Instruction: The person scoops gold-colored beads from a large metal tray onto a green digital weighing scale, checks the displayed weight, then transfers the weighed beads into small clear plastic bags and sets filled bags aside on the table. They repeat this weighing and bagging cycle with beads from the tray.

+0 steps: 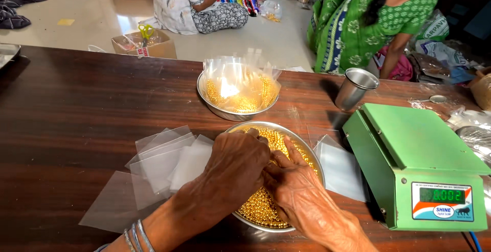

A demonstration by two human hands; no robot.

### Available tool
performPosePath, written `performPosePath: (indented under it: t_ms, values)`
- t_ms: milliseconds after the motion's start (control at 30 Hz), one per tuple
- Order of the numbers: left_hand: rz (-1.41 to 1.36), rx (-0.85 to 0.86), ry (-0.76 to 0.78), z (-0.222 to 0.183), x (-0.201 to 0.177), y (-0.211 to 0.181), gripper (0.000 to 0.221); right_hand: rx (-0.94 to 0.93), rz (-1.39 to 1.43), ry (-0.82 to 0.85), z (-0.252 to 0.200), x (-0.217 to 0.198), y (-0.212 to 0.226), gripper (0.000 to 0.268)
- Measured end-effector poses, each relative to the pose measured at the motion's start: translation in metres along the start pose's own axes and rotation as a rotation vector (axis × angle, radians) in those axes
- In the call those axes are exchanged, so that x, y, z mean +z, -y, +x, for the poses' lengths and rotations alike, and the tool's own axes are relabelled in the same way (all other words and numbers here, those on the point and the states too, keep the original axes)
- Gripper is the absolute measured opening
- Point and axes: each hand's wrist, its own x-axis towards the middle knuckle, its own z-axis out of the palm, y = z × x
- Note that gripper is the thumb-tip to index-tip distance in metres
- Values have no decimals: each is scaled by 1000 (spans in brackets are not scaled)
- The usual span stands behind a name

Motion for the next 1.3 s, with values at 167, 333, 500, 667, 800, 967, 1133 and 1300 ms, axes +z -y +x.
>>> performPosePath:
  t_ms: [167,333,500,667,800,967,1133,1300]
  values:
    - [-6,76,-37,0,-1,-4,20,-80,-23,-100,-9,-25,5,30]
    - [95,-58,110,3,-2,-10,20,594,157,-17,-14,-70,1,33]
    - [35,-25,19,-1,3,-6,17,217,155,48,-10,-41,-30,52]
    - [-16,-108,42,-2,1,-3,23,336,217,324,14,-27,-34,64]
    - [-104,-2,-130,-1,8,6,23,538,444,376,26,-28,-35,31]
    - [-110,-6,-98,8,13,8,22,770,516,362,27,-35,-46,12]
    - [-116,-44,-48,12,11,3,22,739,674,225,21,-48,-61,10]
    - [-116,-54,-26,13,10,3,22,806,807,93,25,-68,-61,11]
